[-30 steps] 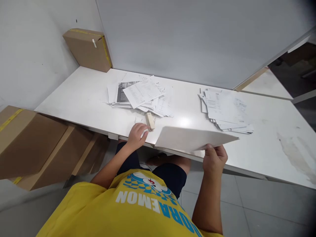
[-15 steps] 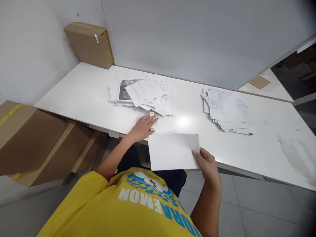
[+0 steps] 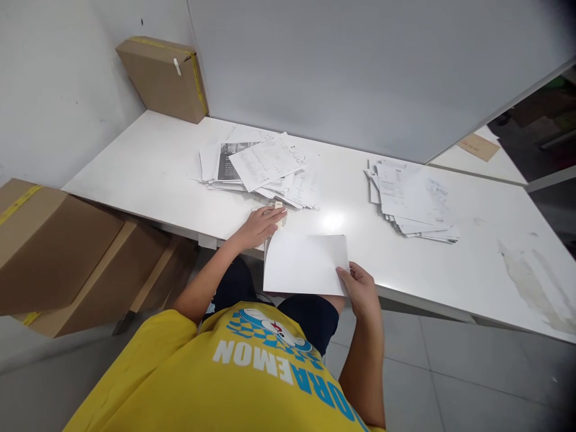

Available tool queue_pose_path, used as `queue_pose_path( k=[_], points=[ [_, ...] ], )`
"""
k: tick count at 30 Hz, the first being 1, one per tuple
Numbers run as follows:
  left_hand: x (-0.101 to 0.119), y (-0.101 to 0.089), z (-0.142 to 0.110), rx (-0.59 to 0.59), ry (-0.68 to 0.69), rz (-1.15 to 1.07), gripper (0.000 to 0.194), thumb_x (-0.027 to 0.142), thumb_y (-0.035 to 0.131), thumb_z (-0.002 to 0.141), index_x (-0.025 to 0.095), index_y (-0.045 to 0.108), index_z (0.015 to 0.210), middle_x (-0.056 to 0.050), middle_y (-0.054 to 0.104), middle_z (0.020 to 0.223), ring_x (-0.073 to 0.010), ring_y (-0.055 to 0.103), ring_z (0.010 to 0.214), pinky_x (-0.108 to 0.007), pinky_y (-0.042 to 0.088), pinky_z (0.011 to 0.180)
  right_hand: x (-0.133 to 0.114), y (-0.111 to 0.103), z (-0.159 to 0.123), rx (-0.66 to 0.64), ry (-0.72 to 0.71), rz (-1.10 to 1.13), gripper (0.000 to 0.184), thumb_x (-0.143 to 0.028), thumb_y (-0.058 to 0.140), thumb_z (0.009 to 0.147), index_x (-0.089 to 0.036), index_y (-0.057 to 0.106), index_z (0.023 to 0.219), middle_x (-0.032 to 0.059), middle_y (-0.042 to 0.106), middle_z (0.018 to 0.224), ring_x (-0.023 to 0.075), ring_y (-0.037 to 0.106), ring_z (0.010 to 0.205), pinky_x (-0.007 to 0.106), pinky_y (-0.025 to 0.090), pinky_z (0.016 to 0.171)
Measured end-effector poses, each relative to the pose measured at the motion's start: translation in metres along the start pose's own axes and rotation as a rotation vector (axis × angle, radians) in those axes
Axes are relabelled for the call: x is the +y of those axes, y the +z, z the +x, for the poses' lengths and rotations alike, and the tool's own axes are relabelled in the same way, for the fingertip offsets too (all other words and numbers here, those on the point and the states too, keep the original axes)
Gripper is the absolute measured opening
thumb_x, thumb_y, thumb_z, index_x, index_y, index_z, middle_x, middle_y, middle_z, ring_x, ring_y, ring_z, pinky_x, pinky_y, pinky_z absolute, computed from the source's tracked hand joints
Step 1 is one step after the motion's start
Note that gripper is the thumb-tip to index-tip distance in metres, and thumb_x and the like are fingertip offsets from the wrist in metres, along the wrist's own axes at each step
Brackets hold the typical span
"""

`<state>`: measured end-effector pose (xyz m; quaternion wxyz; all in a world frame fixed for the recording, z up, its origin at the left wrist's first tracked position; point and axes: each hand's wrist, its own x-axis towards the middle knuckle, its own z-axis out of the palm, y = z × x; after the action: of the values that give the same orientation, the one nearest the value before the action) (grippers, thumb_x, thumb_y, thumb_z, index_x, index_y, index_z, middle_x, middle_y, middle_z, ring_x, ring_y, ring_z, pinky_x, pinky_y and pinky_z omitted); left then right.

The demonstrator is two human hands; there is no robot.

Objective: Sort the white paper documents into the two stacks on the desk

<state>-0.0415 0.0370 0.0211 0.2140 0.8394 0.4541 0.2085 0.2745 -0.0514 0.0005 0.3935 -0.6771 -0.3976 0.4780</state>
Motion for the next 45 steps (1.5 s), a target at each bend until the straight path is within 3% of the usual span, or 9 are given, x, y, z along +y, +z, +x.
queue_pose_path(
  k=[4,7,12,18,25,33,39,45],
  points=[
    [0.003,-0.001,0.000,-0.007,-0.009,0.025,0.053,0.047,0.035,0.102,0.033,0.038,0.152,0.000,0.035,0.161,-0.0312,0.031,0.146,-0.051,0.031,0.117,-0.001,-0.001,-0.004,0.001,0.036,0.029,0.036,-0.046,0.074,0.065,-0.018,0.071,0.088,0.0024,0.067,0.072,0.0192,0.059,0.069,0.028,0.047,0.059],
    [0.005,0.000,-0.001,-0.014,-0.015,0.066,0.058,0.039,0.047,0.097,0.032,0.035,0.154,-0.001,0.032,0.162,-0.0325,0.030,0.147,-0.052,0.031,0.118,0.000,-0.001,-0.006,-0.004,0.035,0.054,0.038,-0.047,0.076,0.063,-0.018,0.071,0.087,0.0037,0.069,0.074,0.0202,0.061,0.070,0.029,0.049,0.059],
    [0.005,0.003,-0.001,0.001,0.007,0.098,0.062,0.028,0.049,0.094,0.031,0.033,0.154,-0.002,0.033,0.162,-0.0316,0.030,0.147,-0.052,0.030,0.118,-0.001,0.002,-0.009,0.001,0.025,0.113,0.039,-0.048,0.077,0.063,-0.019,0.070,0.087,0.0039,0.069,0.075,0.0199,0.062,0.069,0.029,0.050,0.058],
    [0.006,0.003,-0.001,-0.033,-0.002,0.102,0.063,0.029,0.043,0.097,0.029,0.026,0.157,-0.004,0.028,0.164,-0.0310,0.027,0.148,-0.052,0.028,0.118,-0.001,0.012,-0.012,0.047,0.013,0.170,0.037,-0.046,0.077,0.060,-0.019,0.068,0.084,0.0006,0.065,0.067,0.0187,0.060,0.064,0.029,0.049,0.056],
    [0.005,0.006,-0.002,-0.023,0.020,0.126,0.065,0.031,0.042,0.098,0.027,0.020,0.158,-0.005,0.026,0.165,-0.0310,0.029,0.147,-0.050,0.027,0.117,0.002,0.018,-0.014,0.105,0.081,0.241,0.041,-0.044,0.077,0.057,-0.019,0.070,0.089,0.0025,0.071,0.075,0.0191,0.064,0.066,0.030,0.052,0.060],
    [0.007,0.008,-0.002,-0.021,0.027,0.204,0.057,0.036,0.035,0.102,0.025,0.025,0.157,-0.006,0.027,0.164,-0.0314,0.029,0.147,-0.049,0.029,0.116,0.011,0.004,-0.014,0.132,0.077,0.265,0.041,-0.043,0.079,0.060,-0.018,0.070,0.091,0.0035,0.074,0.083,0.0199,0.067,0.072,0.030,0.055,0.064],
    [0.002,0.003,-0.001,-0.066,0.001,0.080,0.061,0.052,0.024,0.103,0.028,0.021,0.158,0.000,0.018,0.167,-0.0299,0.021,0.150,-0.048,0.022,0.120,0.015,-0.008,-0.017,0.159,0.067,0.290,0.036,-0.040,0.081,0.059,-0.019,0.071,0.087,0.0028,0.074,0.085,0.0183,0.066,0.073,0.029,0.054,0.066],
    [-0.004,0.000,-0.001,-0.054,-0.035,-0.074,0.062,0.056,0.010,0.102,0.032,0.024,0.158,0.007,0.021,0.166,-0.0255,0.023,0.148,-0.042,0.024,0.122,0.018,-0.001,-0.016,0.143,0.081,0.296,0.036,-0.038,0.080,0.061,-0.019,0.071,0.091,0.0019,0.074,0.085,0.0175,0.065,0.073,0.029,0.054,0.068]
  ],
)
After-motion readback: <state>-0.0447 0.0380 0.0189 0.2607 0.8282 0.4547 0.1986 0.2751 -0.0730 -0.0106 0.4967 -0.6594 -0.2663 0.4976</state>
